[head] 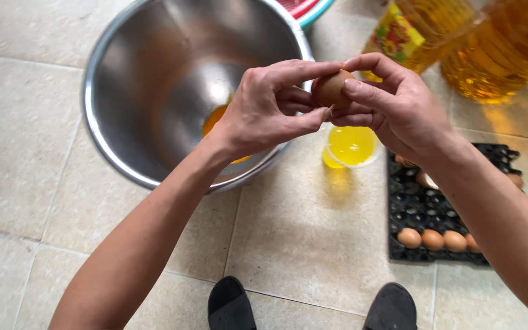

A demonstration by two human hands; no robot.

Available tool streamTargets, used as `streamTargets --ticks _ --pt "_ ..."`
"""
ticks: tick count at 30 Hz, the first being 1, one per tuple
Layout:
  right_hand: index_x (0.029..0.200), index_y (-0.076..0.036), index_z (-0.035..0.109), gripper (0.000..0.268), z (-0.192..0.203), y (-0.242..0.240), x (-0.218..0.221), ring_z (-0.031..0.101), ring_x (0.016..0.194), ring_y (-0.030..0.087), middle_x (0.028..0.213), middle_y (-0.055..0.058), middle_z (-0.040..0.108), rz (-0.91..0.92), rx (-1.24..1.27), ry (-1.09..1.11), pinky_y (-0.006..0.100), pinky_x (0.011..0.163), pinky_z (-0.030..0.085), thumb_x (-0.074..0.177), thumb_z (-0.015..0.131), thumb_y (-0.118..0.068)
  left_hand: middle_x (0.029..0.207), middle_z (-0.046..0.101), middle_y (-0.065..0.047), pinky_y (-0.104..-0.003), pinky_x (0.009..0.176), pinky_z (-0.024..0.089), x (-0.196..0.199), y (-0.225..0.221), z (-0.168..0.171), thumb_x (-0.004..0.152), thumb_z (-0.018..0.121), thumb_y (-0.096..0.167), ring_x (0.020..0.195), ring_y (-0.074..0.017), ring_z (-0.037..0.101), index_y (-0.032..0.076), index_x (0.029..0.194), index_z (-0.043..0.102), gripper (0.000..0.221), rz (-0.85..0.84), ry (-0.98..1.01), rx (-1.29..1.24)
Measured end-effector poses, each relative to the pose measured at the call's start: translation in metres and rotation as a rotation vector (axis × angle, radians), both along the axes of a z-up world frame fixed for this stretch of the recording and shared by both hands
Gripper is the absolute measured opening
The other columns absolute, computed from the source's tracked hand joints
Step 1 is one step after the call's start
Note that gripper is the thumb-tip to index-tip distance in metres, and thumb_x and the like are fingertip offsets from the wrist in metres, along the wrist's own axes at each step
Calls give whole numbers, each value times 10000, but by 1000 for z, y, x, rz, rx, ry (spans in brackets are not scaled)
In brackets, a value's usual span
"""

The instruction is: Separating egg yolks from egg whites by hand into different containers.

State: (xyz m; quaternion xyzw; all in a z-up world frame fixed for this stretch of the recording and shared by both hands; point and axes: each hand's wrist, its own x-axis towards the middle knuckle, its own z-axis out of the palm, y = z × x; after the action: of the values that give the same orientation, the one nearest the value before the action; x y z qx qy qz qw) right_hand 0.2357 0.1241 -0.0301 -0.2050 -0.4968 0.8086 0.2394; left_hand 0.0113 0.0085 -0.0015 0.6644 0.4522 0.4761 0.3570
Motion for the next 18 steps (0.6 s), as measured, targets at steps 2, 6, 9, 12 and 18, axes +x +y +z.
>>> streamTargets --ticks 2,6,9,12,18 --pt "1417 3 497 483 0 3 14 739 1061 260 1238 178 684 -21 49 -11 375 937 636 1008 704 -149 1298 716 -118 -298 981 658 16 10 2 934 771 32 1121 -178 773 55 1405 636 490 10 -35 -63" --pt "1423 29 525 498 0 3 42 739 1116 220 1326 139 658 -93 491 -184 340 983 633 971 693 -93 1115 791 -83 -266 894 683 50 28 -8 877 795 88 995 -162 809 33 1323 677 465 110 118 -55" --pt "1358 36 601 457 -1 1 54 751 1067 187 1269 134 703 -187 676 -392 310 922 644 929 709 -78 1008 796 -83 -263 805 676 74 37 -10 827 780 146 894 -146 819 43 1307 681 501 114 174 -88" --pt "1327 29 630 445 -19 4 62 759 993 157 1226 127 731 -225 609 -424 284 851 628 903 703 -86 927 799 -96 -278 771 658 89 48 -17 796 812 215 814 -143 811 51 1246 724 486 167 349 -62" --pt "1302 55 645 433 -53 9 68 751 1030 158 1179 116 751 -235 523 -366 283 917 642 885 673 -58 808 778 -94 -309 713 645 100 57 -42 769 823 231 704 -167 784 44 1147 762 426 163 449 12"
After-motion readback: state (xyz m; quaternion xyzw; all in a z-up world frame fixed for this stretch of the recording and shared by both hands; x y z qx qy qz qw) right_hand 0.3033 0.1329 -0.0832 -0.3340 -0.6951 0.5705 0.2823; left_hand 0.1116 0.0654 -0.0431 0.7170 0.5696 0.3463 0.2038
